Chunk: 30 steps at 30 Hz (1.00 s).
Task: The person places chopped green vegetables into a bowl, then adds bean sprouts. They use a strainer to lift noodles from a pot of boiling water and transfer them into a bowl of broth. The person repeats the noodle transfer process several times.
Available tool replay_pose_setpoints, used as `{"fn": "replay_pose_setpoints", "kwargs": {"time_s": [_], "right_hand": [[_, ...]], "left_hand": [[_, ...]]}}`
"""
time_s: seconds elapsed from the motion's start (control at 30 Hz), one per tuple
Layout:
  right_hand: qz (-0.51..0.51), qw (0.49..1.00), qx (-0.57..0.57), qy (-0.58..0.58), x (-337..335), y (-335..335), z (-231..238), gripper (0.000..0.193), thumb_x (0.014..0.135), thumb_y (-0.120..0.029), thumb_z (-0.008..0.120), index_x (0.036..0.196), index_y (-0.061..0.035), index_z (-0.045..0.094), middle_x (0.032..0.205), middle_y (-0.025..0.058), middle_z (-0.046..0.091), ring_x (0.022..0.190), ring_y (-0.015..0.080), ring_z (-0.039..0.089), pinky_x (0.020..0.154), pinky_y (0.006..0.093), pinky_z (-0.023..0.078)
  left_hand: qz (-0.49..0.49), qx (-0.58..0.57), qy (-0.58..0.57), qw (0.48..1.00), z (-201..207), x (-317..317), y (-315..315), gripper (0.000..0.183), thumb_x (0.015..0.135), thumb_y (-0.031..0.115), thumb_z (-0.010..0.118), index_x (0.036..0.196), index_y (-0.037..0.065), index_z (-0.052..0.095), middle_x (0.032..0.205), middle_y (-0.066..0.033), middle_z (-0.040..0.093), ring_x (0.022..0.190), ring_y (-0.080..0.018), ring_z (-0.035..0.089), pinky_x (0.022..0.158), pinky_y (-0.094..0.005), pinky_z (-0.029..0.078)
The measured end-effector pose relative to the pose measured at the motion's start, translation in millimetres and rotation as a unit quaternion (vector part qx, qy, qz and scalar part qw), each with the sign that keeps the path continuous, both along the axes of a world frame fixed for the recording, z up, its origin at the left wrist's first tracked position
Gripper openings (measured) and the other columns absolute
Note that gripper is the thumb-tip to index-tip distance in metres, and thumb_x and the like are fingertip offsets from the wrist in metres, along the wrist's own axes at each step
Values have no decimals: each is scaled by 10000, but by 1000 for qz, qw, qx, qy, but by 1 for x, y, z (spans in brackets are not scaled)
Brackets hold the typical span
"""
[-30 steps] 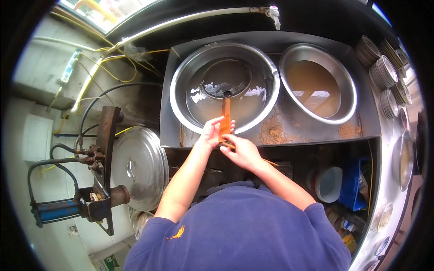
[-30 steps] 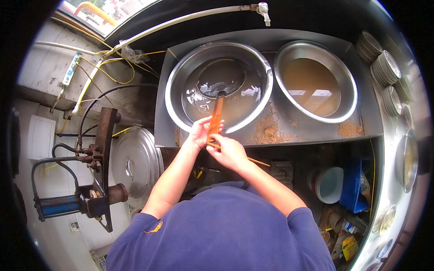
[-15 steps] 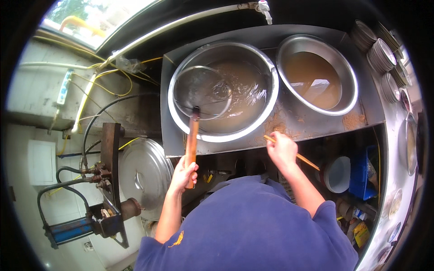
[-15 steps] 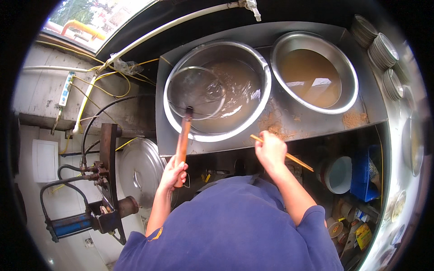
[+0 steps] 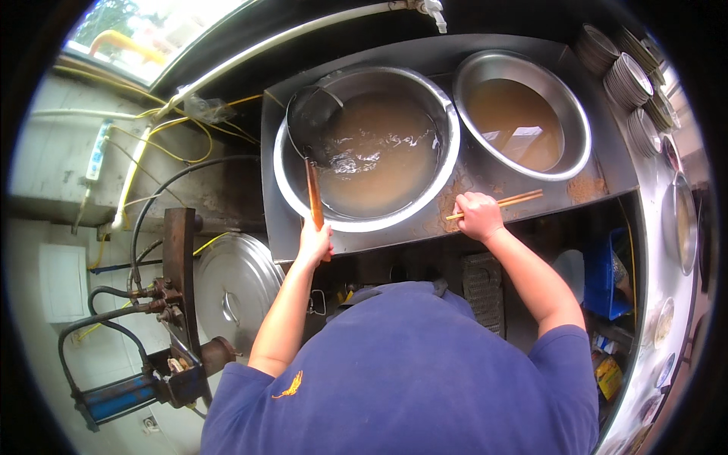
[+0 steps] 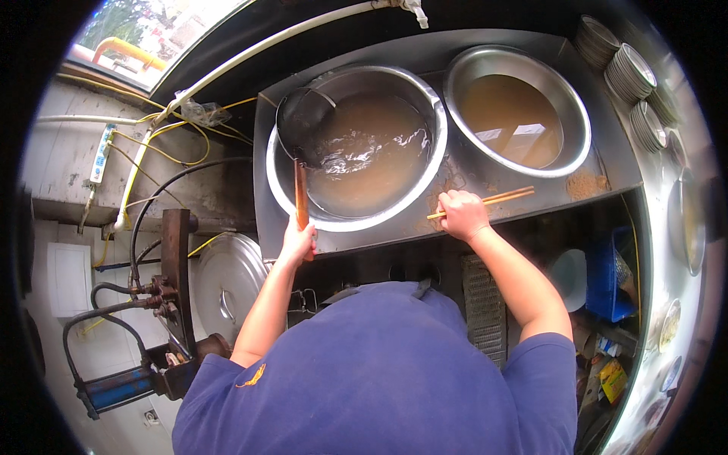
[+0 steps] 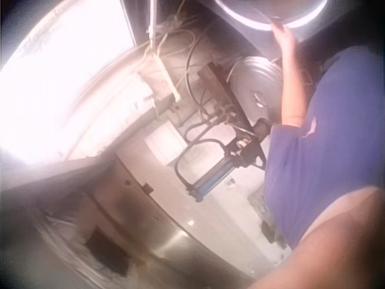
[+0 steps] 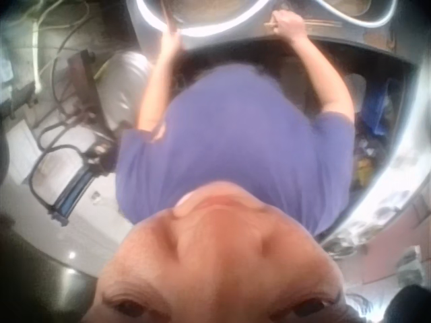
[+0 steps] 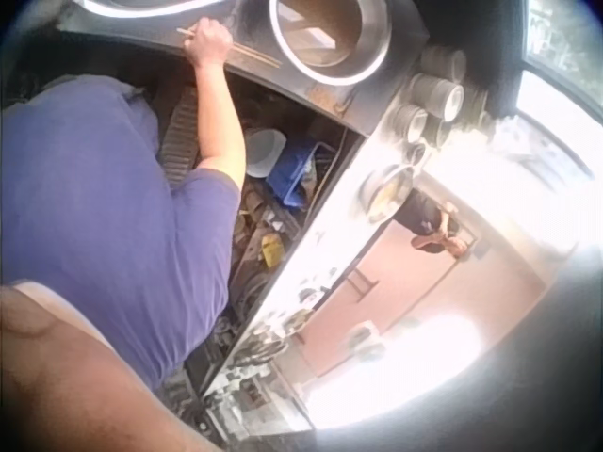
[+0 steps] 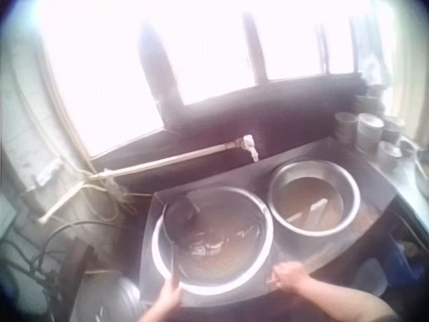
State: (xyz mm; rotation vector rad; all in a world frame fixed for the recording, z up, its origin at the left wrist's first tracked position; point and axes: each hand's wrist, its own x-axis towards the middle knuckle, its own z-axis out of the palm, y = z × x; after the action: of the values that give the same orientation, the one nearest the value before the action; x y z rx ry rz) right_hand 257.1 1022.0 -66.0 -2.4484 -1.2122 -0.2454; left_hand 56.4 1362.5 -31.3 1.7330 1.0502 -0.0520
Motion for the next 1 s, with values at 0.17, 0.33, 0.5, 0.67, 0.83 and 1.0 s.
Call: {"fn": "replay_pose_setpoints", "kwargs": {"time_s": [0.17, 0.33, 0.5, 0.67, 0.83, 1.0], "right_hand": [[19, 1000, 16, 15, 0, 1, 2, 106, 699, -171, 655, 712, -135, 556, 704, 54, 593, 704, 271, 625, 637, 402, 504], [11, 999, 10, 35, 1, 1, 2, 108, 686, -169, 656, 708, -128, 558, 702, 60, 597, 705, 283, 626, 642, 406, 509], [13, 998, -14, 56, 3, 0, 3, 117, 713, -201, 665, 740, -127, 579, 732, 62, 624, 736, 274, 640, 684, 406, 521], [4, 998, -4, 58, 3, 1, 3, 109, 696, -180, 649, 716, -118, 561, 708, 72, 605, 713, 297, 631, 650, 414, 512], [-1, 998, -19, 64, 3, 2, 5, 109, 709, -193, 649, 729, -123, 569, 726, 70, 617, 726, 295, 635, 663, 416, 514], [-12, 997, -43, 67, 2, 1, 5, 121, 735, -214, 663, 746, -123, 583, 747, 64, 635, 742, 282, 642, 685, 406, 520]], "left_hand": [[-25, -162, -58, 985, -5, 13, -20, 263, 994, 101, 522, 1216, 97, 379, 785, -30, 490, 513, -99, 466, 427, -275, 458], [-35, -328, -91, 940, 11, 9, -24, 274, 1008, 141, 529, 1255, 101, 415, 803, -14, 487, 531, -83, 443, 453, -249, 436], [-30, -410, -97, 907, 23, -18, -18, 306, 1004, 191, 553, 1268, 111, 418, 819, -11, 484, 536, -72, 445, 448, -231, 430], [-36, -403, -104, 908, 33, -49, -6, 453, 995, 212, 575, 1390, 130, 369, 817, -14, 488, 522, -69, 445, 440, -226, 429], [-28, -345, -88, 934, 45, -75, 18, 483, 980, 207, 602, 1392, 122, 364, 799, -21, 502, 509, -78, 460, 440, -232, 436], [-21, -280, -59, 958, 58, -95, 43, 483, 970, 200, 611, 1381, 115, 372, 800, -29, 516, 503, -87, 476, 445, -238, 445]]}}
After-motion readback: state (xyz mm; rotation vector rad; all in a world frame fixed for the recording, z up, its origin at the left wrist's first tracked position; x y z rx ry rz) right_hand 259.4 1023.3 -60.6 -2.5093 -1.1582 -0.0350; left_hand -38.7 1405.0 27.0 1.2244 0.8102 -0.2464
